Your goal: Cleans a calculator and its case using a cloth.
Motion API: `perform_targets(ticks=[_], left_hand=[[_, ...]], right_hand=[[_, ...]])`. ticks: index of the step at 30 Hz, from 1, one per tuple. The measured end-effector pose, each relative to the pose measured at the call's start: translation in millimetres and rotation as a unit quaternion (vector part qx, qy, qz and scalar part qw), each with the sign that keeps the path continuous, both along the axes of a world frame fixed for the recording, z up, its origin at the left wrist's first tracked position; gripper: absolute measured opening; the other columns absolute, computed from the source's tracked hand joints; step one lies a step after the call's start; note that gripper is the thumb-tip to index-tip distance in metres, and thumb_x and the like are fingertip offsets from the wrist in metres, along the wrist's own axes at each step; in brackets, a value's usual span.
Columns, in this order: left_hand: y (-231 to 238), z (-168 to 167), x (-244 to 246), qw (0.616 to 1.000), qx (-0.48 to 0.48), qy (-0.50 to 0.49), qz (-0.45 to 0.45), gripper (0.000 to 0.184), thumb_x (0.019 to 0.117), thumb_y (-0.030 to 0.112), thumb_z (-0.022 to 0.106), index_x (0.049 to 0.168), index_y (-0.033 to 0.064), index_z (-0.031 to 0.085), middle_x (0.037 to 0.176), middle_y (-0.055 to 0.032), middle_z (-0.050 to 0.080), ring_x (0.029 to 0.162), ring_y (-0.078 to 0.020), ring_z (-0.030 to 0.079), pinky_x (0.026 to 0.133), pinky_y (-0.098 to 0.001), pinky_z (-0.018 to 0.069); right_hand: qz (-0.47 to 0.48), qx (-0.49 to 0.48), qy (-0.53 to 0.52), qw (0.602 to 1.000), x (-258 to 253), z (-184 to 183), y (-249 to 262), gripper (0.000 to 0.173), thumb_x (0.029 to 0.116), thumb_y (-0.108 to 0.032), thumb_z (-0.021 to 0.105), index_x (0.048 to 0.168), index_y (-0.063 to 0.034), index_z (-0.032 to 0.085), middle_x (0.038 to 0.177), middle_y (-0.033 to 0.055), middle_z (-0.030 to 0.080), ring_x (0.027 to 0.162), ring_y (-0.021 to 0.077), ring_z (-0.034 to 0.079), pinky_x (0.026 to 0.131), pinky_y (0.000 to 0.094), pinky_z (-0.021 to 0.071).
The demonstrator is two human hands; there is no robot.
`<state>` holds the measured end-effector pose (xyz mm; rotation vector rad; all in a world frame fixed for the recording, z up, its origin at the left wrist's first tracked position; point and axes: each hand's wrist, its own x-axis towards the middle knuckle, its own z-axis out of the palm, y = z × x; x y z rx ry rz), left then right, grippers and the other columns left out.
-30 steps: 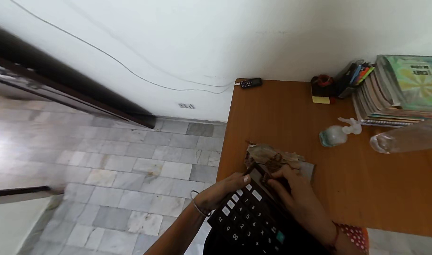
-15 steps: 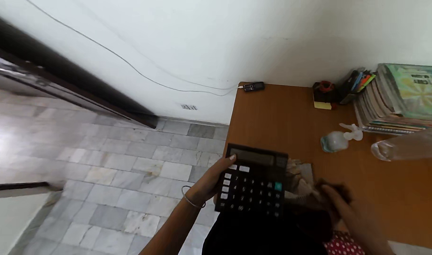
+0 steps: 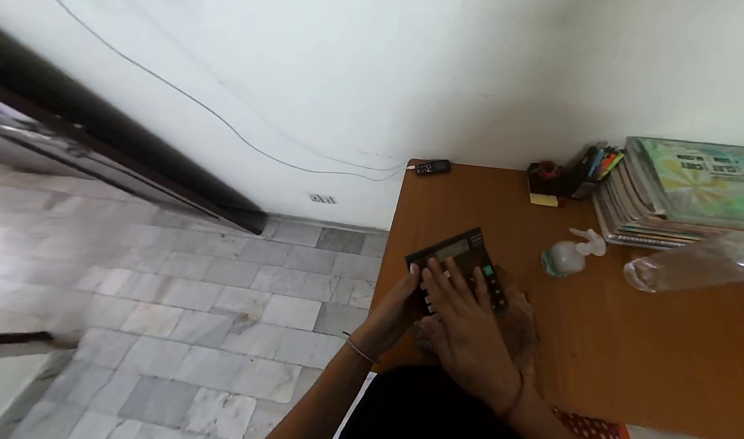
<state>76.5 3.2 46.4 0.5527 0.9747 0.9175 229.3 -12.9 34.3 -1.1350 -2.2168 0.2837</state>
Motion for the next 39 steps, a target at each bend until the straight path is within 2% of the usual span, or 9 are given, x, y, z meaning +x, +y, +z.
perform_targets(ticks=[4, 13, 15, 20, 27, 32, 35, 38, 39], left_hand=[[-4, 0, 3, 0.999, -0.016, -0.031, 0.029, 0.045, 0.1117, 0.032, 0.014, 0.121, 0.0112, 0.053, 0.1, 0.0017, 0.069, 0.094, -0.0062, 0.068, 0.084, -0.0242, 0.0563], [-10, -5, -1, 0.998, -0.02, -0.051, -0.01, 0.05, 0.1103, 0.033, 0.011, 0.126, 0.0085, 0.051, 0.108, -0.0035, 0.072, 0.101, -0.0124, 0.071, 0.088, -0.0289, 0.0583], [-10, -8, -2, 0.997, -0.02, -0.071, -0.01, 0.052, 0.1099, 0.035, 0.01, 0.126, 0.008, 0.052, 0.108, -0.0044, 0.072, 0.102, -0.0137, 0.071, 0.089, -0.0299, 0.0585], [-9, -9, -2, 0.996, -0.034, -0.082, -0.004, 0.053, 0.1102, 0.034, 0.009, 0.124, 0.0075, 0.053, 0.107, -0.0056, 0.073, 0.1, -0.0146, 0.072, 0.089, -0.0304, 0.0588], [-4, -14, 5, 0.996, -0.003, -0.043, -0.073, 0.044, 0.1096, 0.03, 0.018, 0.124, 0.0082, 0.053, 0.105, -0.0005, 0.072, 0.099, -0.009, 0.07, 0.09, -0.0273, 0.0571], [1, -33, -5, 0.995, -0.028, -0.081, -0.046, 0.05, 0.1105, 0.034, 0.015, 0.122, 0.0082, 0.056, 0.105, -0.0033, 0.074, 0.099, -0.0123, 0.071, 0.088, -0.029, 0.0583], [10, -44, -10, 0.996, -0.056, -0.075, -0.015, 0.052, 0.1112, 0.037, 0.015, 0.125, 0.0079, 0.055, 0.105, -0.0054, 0.072, 0.099, -0.0151, 0.071, 0.088, -0.0326, 0.0577], [25, -58, -12, 0.996, -0.052, -0.077, -0.011, 0.054, 0.1111, 0.041, 0.015, 0.124, 0.0087, 0.056, 0.104, -0.0062, 0.073, 0.097, -0.016, 0.071, 0.085, -0.0328, 0.0588], [30, -64, -13, 0.996, -0.044, -0.08, -0.018, 0.054, 0.1109, 0.043, 0.016, 0.124, 0.0093, 0.057, 0.104, -0.006, 0.073, 0.096, -0.0156, 0.071, 0.084, -0.0321, 0.0593]], right_hand=[[0.026, -0.003, -0.046, 0.999, 0, -11, 7, 0.058, 0.1101, -0.042, 0.026, 0.149, -0.0097, 0.054, 0.153, 0.0023, 0.054, 0.147, 0.0254, 0.044, 0.118, 0.0646, 0.0247], [-0.05, 0.006, -0.059, 0.997, 43, -25, 21, 0.059, 0.1099, -0.046, 0.024, 0.151, -0.015, 0.053, 0.155, -0.0014, 0.052, 0.148, 0.0256, 0.042, 0.119, 0.0659, 0.0227], [-0.084, -0.013, -0.061, 0.994, 54, -24, 24, 0.059, 0.1094, -0.045, 0.025, 0.151, -0.013, 0.052, 0.155, 0.0019, 0.051, 0.147, 0.0308, 0.043, 0.117, 0.069, 0.0245], [-0.202, -0.093, -0.073, 0.972, 69, -10, 38, 0.065, 0.109, -0.044, 0.027, 0.149, 0.002, 0.05, 0.157, 0.0252, 0.043, 0.147, 0.0472, 0.037, 0.117, 0.0701, 0.0223], [-0.125, -0.085, -0.056, 0.987, 20, 6, 61, 0.068, 0.1058, -0.053, 0.038, 0.155, -0.0078, 0.044, 0.162, 0.0184, 0.037, 0.151, 0.0429, 0.03, 0.119, 0.0685, 0.0195], [-0.198, -0.169, -0.057, 0.964, 65, -17, 82, 0.064, 0.1088, -0.044, 0.039, 0.154, 0.0009, 0.041, 0.158, 0.0273, 0.039, 0.146, 0.0491, 0.036, 0.117, 0.069, 0.0253], [-0.234, -0.334, 0.092, 0.908, 91, -27, 70, 0.05, 0.1107, -0.026, 0.042, 0.15, 0.0046, 0.044, 0.148, 0.0289, 0.05, 0.136, 0.0437, 0.05, 0.112, 0.0594, 0.0387], [-0.227, -0.489, 0.366, 0.759, 89, -48, 42, 0.039, 0.1118, -0.017, 0.032, 0.138, 0.0047, 0.051, 0.118, 0.0136, 0.067, 0.1, 0.0168, 0.067, 0.088, 0.0328, 0.0553], [-0.213, -0.523, 0.452, 0.69, 85, -53, 33, 0.037, 0.1123, -0.016, 0.029, 0.135, 0.0042, 0.051, 0.11, 0.0108, 0.068, 0.092, 0.0151, 0.07, 0.083, 0.031, 0.0584]])
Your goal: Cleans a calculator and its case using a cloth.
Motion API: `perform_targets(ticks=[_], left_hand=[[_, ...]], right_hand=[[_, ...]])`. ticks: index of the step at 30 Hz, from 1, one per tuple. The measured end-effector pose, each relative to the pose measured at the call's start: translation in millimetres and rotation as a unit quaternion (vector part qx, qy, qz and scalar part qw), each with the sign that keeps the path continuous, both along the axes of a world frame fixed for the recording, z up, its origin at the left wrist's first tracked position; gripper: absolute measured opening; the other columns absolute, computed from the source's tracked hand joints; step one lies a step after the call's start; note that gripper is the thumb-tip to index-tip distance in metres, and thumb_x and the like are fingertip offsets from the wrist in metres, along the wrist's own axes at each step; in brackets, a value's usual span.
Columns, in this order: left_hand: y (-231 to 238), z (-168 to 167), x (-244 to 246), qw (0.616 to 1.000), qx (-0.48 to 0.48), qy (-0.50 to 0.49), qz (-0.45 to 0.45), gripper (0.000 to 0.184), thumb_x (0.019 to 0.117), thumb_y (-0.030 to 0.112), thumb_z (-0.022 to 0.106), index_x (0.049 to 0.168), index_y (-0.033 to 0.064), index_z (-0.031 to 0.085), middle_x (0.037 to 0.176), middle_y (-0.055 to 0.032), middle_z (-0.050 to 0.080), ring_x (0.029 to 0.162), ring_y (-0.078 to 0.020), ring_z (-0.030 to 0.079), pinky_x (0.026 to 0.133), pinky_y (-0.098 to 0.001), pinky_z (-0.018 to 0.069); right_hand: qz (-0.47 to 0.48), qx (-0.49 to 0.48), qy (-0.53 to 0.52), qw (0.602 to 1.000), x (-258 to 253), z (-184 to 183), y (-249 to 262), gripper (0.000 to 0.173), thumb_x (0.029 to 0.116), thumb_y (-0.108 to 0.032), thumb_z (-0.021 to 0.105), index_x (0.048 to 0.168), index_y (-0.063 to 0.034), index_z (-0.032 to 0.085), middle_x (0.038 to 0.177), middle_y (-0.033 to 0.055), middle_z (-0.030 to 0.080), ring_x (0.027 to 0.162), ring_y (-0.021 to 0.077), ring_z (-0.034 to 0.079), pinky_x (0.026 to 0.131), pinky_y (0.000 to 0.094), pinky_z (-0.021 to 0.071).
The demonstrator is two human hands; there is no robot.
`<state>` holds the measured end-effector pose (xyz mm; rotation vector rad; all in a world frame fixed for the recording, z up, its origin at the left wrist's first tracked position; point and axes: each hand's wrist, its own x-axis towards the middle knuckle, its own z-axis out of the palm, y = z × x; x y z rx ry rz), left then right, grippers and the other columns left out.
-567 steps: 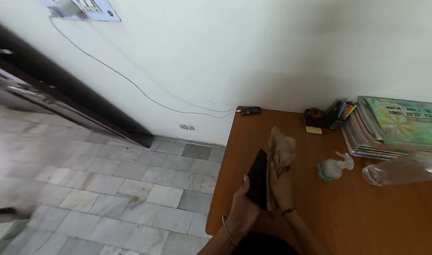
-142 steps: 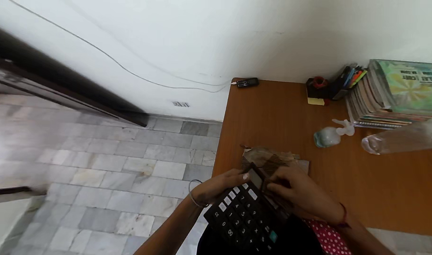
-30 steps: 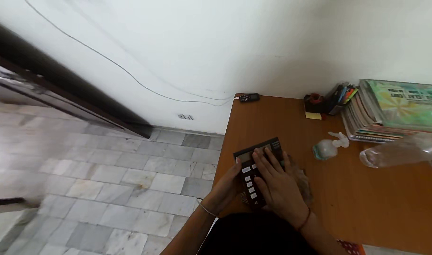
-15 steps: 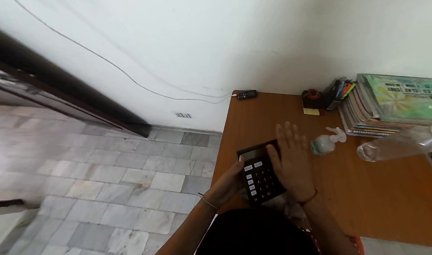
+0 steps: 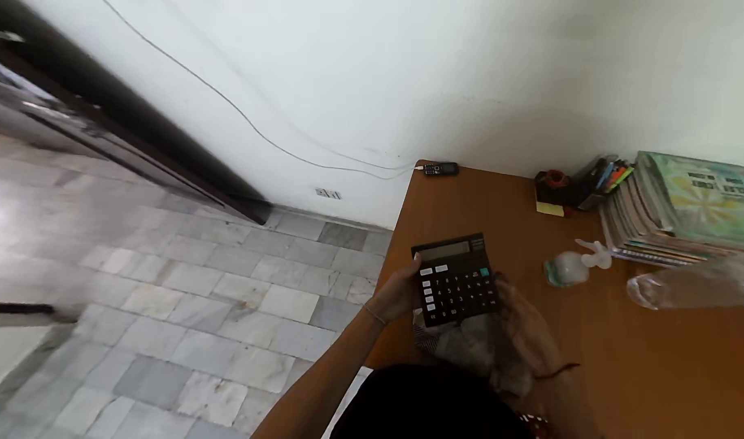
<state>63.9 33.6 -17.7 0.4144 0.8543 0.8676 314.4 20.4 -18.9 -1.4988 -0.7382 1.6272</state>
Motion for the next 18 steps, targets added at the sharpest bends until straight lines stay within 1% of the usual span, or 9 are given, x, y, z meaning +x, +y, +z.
perform_targets(ticks=[2, 3, 5, 7, 9, 13, 15, 17, 18], left_hand=[[9, -10, -1, 1.0, 0.015, -0.002, -0.025, 0.055, 0.11, 0.046, 0.018, 0.126, 0.0111, 0.057, 0.105, -0.0053, 0.073, 0.096, -0.0145, 0.071, 0.083, -0.031, 0.059], [14, -13, -1, 0.999, 0.022, -0.003, -0.04, 0.055, 0.1098, 0.047, 0.018, 0.126, 0.0121, 0.058, 0.106, -0.0048, 0.073, 0.096, -0.014, 0.071, 0.083, -0.0307, 0.0589], [20, -16, 1, 0.997, 0.034, -0.006, -0.064, 0.055, 0.1098, 0.047, 0.017, 0.124, 0.0123, 0.058, 0.105, -0.0041, 0.073, 0.095, -0.0132, 0.071, 0.083, -0.0297, 0.0591], [24, -18, 5, 0.996, 0.034, 0.003, -0.081, 0.054, 0.1107, 0.044, 0.016, 0.123, 0.0119, 0.058, 0.103, -0.0033, 0.073, 0.094, -0.0123, 0.071, 0.083, -0.0288, 0.0587], [30, -23, 8, 0.995, 0.027, 0.003, -0.098, 0.055, 0.1104, 0.045, 0.016, 0.124, 0.0121, 0.057, 0.104, -0.0031, 0.072, 0.096, -0.0123, 0.071, 0.084, -0.0293, 0.058], [43, -33, 16, 0.995, 0.004, 0.012, -0.104, 0.054, 0.111, 0.045, 0.017, 0.127, 0.0102, 0.055, 0.106, -0.0048, 0.071, 0.098, -0.0138, 0.07, 0.086, -0.0307, 0.057], [47, -43, 19, 0.994, 0.009, 0.021, -0.107, 0.055, 0.1109, 0.045, 0.017, 0.129, 0.0094, 0.055, 0.108, -0.0052, 0.07, 0.099, -0.014, 0.069, 0.087, -0.0313, 0.0563], [50, -56, 20, 0.994, 0.011, 0.034, -0.103, 0.057, 0.1099, 0.048, 0.016, 0.138, 0.0099, 0.049, 0.117, -0.0074, 0.067, 0.106, -0.0163, 0.066, 0.09, -0.0336, 0.0547], [50, -63, 19, 0.994, 0.001, 0.046, -0.095, 0.059, 0.1102, 0.048, 0.017, 0.147, 0.0098, 0.042, 0.127, -0.0107, 0.063, 0.112, -0.0197, 0.064, 0.094, -0.0367, 0.0533]], right_hand=[[-0.04, -0.035, 0.143, 0.988, -6, -9, -16, 0.037, 0.113, -0.019, 0.026, 0.136, 0.0024, 0.047, 0.109, 0.011, 0.07, 0.093, 0.0181, 0.072, 0.085, 0.0335, 0.061], [-0.043, -0.038, 0.182, 0.982, -9, -13, -21, 0.036, 0.1127, -0.019, 0.026, 0.136, 0.0012, 0.045, 0.111, 0.0108, 0.069, 0.095, 0.0186, 0.072, 0.087, 0.0337, 0.0609], [-0.045, -0.04, 0.225, 0.972, -14, -18, -28, 0.028, 0.1106, -0.013, 0.029, 0.131, -0.0014, 0.044, 0.11, 0.0103, 0.07, 0.095, 0.0189, 0.073, 0.087, 0.0333, 0.0617], [-0.047, -0.043, 0.242, 0.968, -19, -21, -30, 0.024, 0.1089, -0.005, 0.032, 0.13, -0.0031, 0.044, 0.11, 0.0097, 0.069, 0.095, 0.0193, 0.073, 0.087, 0.0342, 0.0617], [-0.075, -0.056, 0.245, 0.965, -24, -23, -27, 0.023, 0.108, -0.001, 0.034, 0.128, -0.003, 0.045, 0.106, 0.01, 0.07, 0.091, 0.0193, 0.074, 0.084, 0.034, 0.0624], [-0.142, -0.069, 0.243, 0.957, -31, -30, -14, 0.018, 0.1085, 0.0, 0.035, 0.122, -0.0025, 0.046, 0.1, 0.0096, 0.07, 0.083, 0.0175, 0.074, 0.078, 0.031, 0.0633], [-0.165, -0.078, 0.236, 0.955, -33, -36, -7, 0.018, 0.1084, 0.0, 0.036, 0.122, -0.0025, 0.046, 0.099, 0.009, 0.068, 0.081, 0.0164, 0.073, 0.076, 0.0298, 0.0632], [-0.188, -0.09, 0.222, 0.953, -34, -41, 4, 0.018, 0.1085, -0.001, 0.037, 0.125, -0.0023, 0.045, 0.1, 0.0095, 0.066, 0.081, 0.0159, 0.072, 0.075, 0.0289, 0.0626], [-0.2, -0.097, 0.214, 0.951, -33, -44, 12, 0.019, 0.1085, -0.002, 0.038, 0.126, -0.0024, 0.044, 0.101, 0.0097, 0.064, 0.081, 0.0154, 0.071, 0.074, 0.0286, 0.062]])
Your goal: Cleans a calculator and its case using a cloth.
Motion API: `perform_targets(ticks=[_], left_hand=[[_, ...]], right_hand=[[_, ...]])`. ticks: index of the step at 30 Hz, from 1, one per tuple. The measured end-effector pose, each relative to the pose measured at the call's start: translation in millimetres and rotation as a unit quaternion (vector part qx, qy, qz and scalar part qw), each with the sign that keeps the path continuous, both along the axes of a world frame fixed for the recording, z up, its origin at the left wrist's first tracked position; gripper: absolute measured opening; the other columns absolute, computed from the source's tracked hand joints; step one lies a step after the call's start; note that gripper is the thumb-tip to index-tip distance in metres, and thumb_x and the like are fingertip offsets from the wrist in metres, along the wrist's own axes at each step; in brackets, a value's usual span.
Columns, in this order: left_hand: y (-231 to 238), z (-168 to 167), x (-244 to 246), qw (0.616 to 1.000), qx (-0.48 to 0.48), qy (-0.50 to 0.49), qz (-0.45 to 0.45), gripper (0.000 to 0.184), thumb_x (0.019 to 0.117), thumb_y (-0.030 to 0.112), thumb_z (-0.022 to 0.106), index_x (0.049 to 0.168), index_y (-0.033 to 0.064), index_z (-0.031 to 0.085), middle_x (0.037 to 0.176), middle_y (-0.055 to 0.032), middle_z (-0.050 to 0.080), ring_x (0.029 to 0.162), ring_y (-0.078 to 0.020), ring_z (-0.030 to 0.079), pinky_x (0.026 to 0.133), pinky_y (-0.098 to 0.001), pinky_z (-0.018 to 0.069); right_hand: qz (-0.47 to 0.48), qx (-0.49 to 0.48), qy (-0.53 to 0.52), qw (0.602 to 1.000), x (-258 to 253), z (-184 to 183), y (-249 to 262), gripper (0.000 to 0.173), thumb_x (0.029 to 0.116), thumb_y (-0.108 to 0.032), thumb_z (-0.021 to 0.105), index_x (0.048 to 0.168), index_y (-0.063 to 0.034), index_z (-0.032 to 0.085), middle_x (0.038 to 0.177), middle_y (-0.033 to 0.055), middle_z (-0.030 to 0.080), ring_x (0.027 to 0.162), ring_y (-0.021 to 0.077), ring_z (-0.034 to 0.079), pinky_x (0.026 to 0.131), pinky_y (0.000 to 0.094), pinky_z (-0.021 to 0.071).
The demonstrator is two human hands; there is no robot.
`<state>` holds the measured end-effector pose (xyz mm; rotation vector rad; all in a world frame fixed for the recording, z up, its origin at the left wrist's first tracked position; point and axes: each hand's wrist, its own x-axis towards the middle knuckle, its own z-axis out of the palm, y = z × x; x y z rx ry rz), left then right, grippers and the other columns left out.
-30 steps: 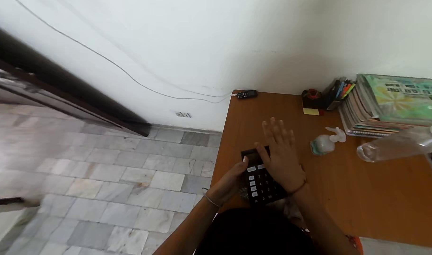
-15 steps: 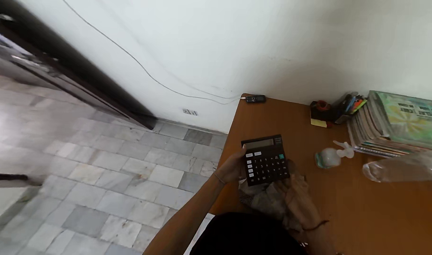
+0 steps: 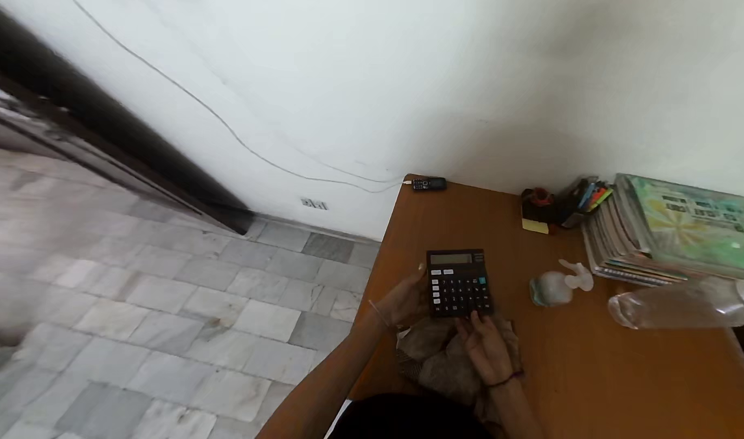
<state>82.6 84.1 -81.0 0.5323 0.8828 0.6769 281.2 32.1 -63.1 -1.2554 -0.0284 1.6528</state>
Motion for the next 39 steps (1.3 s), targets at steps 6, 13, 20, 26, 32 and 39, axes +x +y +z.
perform_targets(ticks=[6, 13, 20, 26, 32, 39], left_hand=[[-34, -25, -19, 0.99, -0.102, 0.057, 0.077, 0.056, 0.1114, 0.044, 0.022, 0.155, 0.0102, 0.031, 0.145, -0.0161, 0.054, 0.125, -0.0283, 0.06, 0.101, -0.0445, 0.0504], [-66, -39, -35, 0.976, -0.157, 0.03, 0.15, 0.057, 0.1115, 0.04, 0.014, 0.15, 0.0047, 0.037, 0.137, -0.0169, 0.058, 0.116, -0.0259, 0.064, 0.097, -0.0419, 0.0527], [-65, -39, -33, 0.977, -0.155, 0.045, 0.137, 0.059, 0.1109, 0.038, 0.008, 0.15, 0.0021, 0.033, 0.137, -0.0164, 0.058, 0.115, -0.024, 0.065, 0.097, -0.0409, 0.0529], [-66, -44, -38, 0.977, -0.162, 0.038, 0.13, 0.057, 0.1111, 0.037, 0.009, 0.15, 0.0041, 0.035, 0.134, -0.0134, 0.062, 0.114, -0.0229, 0.067, 0.098, -0.0414, 0.0535], [-66, -45, -38, 0.975, -0.173, 0.047, 0.134, 0.054, 0.1114, 0.035, 0.011, 0.148, 0.0056, 0.038, 0.131, -0.013, 0.065, 0.111, -0.0235, 0.068, 0.096, -0.0417, 0.0552], [-64, -41, -37, 0.976, -0.168, 0.067, 0.124, 0.054, 0.1113, 0.034, 0.011, 0.149, 0.0035, 0.036, 0.133, -0.0138, 0.062, 0.113, -0.0229, 0.067, 0.096, -0.041, 0.054]], right_hand=[[-0.047, 0.003, -0.047, 0.998, 27, -18, 95, 0.032, 0.1094, -0.006, 0.039, 0.141, -0.0018, 0.037, 0.115, 0.0139, 0.056, 0.09, 0.0168, 0.067, 0.08, 0.0295, 0.0582], [-0.102, 0.012, -0.066, 0.993, 61, -46, 206, 0.045, 0.1105, -0.007, 0.038, 0.154, -0.0078, 0.026, 0.146, 0.018, 0.041, 0.12, 0.0246, 0.056, 0.097, 0.0351, 0.0508], [-0.125, -0.017, -0.092, 0.988, 67, -61, 250, 0.047, 0.1096, -0.004, 0.039, 0.154, -0.0061, 0.025, 0.149, 0.0199, 0.038, 0.122, 0.0254, 0.055, 0.098, 0.0339, 0.0502], [-0.055, -0.069, -0.234, 0.968, 59, -65, 263, 0.05, 0.1112, -0.019, 0.044, 0.155, -0.0008, 0.027, 0.142, 0.0287, 0.048, 0.107, 0.0293, 0.064, 0.089, 0.0375, 0.0541], [0.228, -0.041, -0.65, 0.723, 38, -52, 229, 0.045, 0.1095, -0.026, 0.044, 0.144, 0.0014, 0.053, 0.148, 0.0251, 0.052, 0.138, 0.0371, 0.05, 0.116, 0.0501, 0.0381], [0.461, 0.038, -0.707, 0.534, 24, -78, 220, 0.062, 0.1078, -0.05, 0.04, 0.164, -0.0287, 0.025, 0.172, 0.0173, 0.001, 0.157, 0.0435, 0.003, 0.122, 0.0667, 0.0065]])
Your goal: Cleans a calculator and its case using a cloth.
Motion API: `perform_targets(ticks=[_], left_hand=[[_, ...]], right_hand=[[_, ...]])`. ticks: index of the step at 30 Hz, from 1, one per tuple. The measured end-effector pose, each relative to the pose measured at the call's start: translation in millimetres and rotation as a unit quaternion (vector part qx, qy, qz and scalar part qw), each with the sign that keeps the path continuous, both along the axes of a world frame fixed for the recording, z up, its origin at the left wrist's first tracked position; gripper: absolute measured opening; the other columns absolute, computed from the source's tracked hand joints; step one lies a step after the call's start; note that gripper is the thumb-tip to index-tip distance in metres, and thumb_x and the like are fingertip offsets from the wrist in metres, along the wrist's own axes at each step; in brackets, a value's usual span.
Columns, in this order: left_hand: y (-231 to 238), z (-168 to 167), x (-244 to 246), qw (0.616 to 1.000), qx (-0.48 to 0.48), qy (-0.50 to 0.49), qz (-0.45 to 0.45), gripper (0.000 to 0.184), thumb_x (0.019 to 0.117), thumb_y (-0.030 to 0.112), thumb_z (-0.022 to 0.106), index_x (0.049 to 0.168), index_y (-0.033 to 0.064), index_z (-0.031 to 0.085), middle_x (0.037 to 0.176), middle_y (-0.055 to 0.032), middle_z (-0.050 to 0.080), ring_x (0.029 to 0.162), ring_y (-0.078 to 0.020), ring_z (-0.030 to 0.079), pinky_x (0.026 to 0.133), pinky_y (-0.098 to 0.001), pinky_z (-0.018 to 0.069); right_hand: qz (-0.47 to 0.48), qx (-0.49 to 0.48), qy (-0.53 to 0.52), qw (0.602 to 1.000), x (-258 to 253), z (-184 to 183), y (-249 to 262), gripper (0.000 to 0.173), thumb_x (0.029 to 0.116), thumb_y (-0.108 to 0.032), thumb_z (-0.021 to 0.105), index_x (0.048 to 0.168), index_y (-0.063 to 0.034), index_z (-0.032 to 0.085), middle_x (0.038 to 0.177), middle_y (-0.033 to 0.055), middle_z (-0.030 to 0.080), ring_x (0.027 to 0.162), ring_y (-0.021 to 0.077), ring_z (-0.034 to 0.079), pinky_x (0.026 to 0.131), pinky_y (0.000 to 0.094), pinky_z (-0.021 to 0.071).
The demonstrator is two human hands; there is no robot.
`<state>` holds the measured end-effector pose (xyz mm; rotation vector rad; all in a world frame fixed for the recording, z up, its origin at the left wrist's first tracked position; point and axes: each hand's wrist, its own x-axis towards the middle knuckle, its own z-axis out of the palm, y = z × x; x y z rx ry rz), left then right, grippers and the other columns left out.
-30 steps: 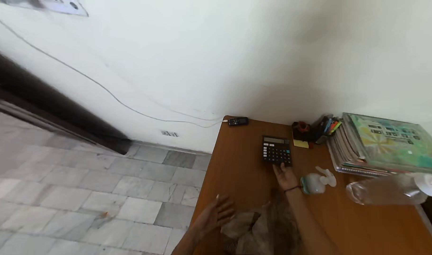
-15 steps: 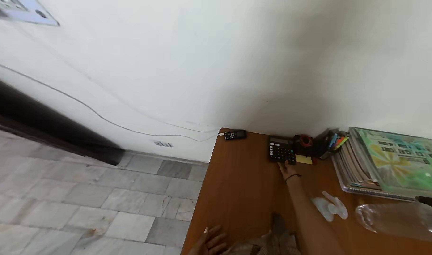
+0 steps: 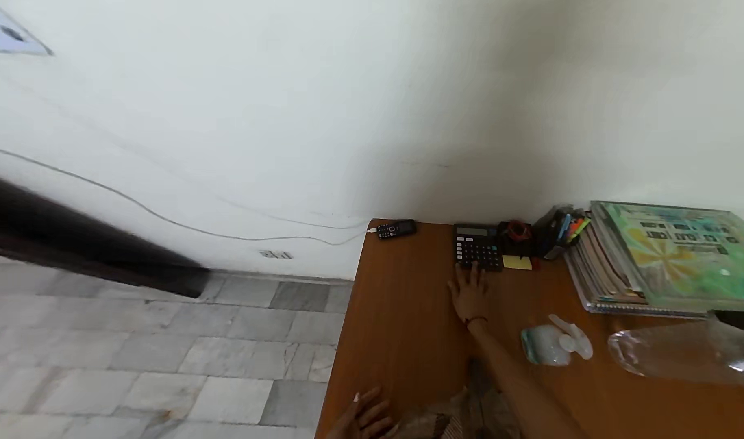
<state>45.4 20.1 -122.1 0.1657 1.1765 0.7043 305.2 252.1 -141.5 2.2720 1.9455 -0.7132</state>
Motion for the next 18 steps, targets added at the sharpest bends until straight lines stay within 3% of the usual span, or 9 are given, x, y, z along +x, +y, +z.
perform_targets(ticks=[9, 18], left_hand=[[0, 0, -1, 1.0, -0.007, -0.004, -0.007, 0.054, 0.1115, 0.034, 0.011, 0.15, 0.0044, 0.035, 0.136, -0.0143, 0.061, 0.116, -0.0243, 0.066, 0.1, -0.0428, 0.0526], [0, -3, -3, 1.0, -0.007, -0.016, -0.011, 0.055, 0.1113, 0.034, 0.009, 0.149, 0.0044, 0.035, 0.135, -0.0134, 0.062, 0.117, -0.0239, 0.066, 0.1, -0.0425, 0.0524]], right_hand=[[0.014, 0.005, -0.011, 1.0, 10, -8, 1, 0.061, 0.1083, -0.051, 0.037, 0.164, -0.0318, 0.023, 0.172, 0.0166, 0.002, 0.157, 0.0431, 0.004, 0.123, 0.0654, 0.0038], [-0.006, 0.012, -0.016, 1.0, 10, -8, 5, 0.059, 0.1088, -0.048, 0.038, 0.164, -0.0325, 0.024, 0.172, 0.0179, 0.001, 0.157, 0.0446, 0.005, 0.123, 0.0646, 0.0067]])
